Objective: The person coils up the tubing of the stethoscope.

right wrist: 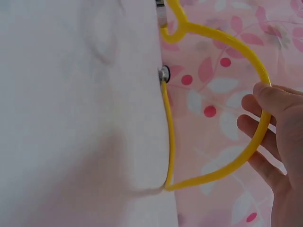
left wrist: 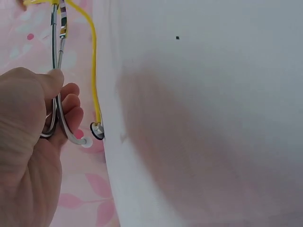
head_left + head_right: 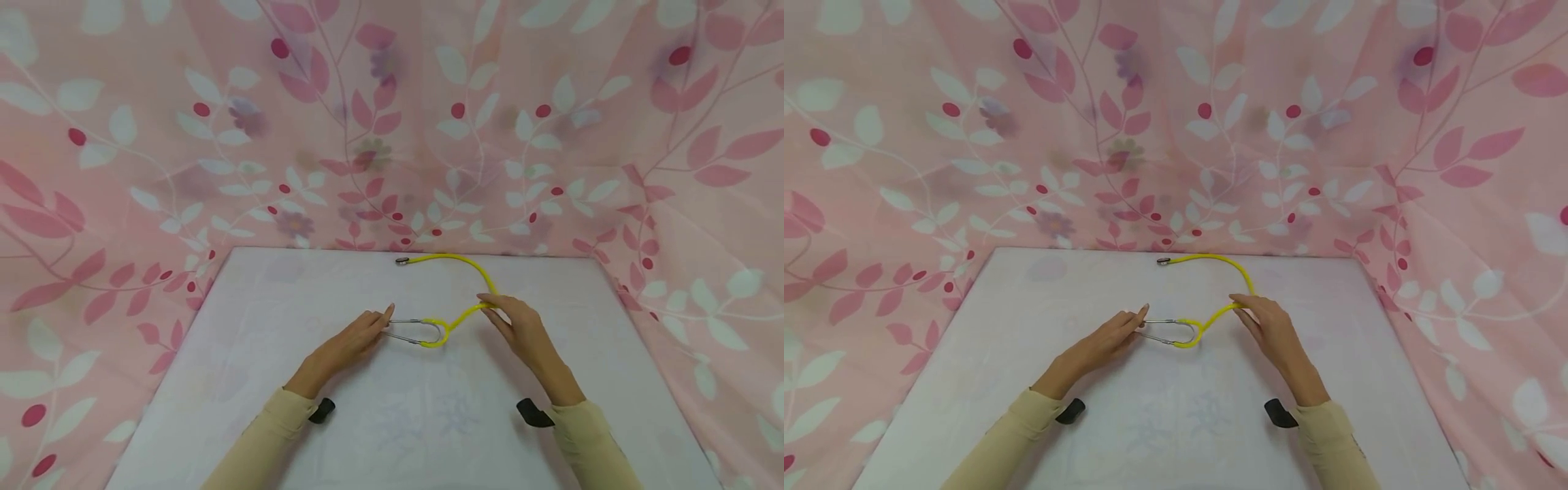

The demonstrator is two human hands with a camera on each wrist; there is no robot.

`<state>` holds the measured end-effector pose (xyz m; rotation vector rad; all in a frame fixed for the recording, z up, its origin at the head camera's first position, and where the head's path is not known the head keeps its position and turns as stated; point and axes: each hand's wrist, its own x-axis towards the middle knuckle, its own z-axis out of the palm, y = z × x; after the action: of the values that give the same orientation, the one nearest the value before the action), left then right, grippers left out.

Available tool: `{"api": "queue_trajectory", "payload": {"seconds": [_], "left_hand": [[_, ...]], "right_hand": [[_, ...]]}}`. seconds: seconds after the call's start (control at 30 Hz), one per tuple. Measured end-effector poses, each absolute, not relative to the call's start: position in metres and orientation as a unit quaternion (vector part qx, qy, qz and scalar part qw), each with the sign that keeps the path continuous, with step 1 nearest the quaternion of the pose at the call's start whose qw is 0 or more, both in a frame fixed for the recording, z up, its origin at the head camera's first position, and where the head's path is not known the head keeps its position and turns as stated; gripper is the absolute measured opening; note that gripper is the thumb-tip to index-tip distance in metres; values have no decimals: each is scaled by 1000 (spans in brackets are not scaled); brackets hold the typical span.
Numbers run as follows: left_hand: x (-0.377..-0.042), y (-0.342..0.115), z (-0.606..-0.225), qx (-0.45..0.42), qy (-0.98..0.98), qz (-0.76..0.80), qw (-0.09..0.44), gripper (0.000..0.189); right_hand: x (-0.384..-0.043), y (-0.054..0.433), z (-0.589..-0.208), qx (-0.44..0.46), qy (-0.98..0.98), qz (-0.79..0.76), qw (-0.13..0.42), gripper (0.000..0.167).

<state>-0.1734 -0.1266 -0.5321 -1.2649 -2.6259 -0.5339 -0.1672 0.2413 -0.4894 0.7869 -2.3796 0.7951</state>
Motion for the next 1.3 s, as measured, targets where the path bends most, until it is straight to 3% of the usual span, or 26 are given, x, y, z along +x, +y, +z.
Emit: {"api": "queue_trajectory", "payload": {"seconds": [0.2, 0.53, 0.73, 0.93, 1.3], "left_hand": [[-164, -119, -522, -461, -859, -201, 92, 73], [-155, -99, -492, -507, -827, -213, 115, 76], [-157, -100, -485, -511, -822, -216, 130, 70], [-160, -104, -488, -501, -822, -237, 133, 61], [-175, -105, -492, -418, -852, -248, 195, 54]], "right_hand": [[-192, 212, -478, 340, -830, 396, 198, 30], [-200, 167, -487, 318, -784, 532, -26, 12], [-198, 150, -512, 298, -727, 613, -89, 18], [-188, 142, -514, 294, -709, 636, -78, 21], [-164, 129, -541, 285, -815, 502, 47, 32]]}}
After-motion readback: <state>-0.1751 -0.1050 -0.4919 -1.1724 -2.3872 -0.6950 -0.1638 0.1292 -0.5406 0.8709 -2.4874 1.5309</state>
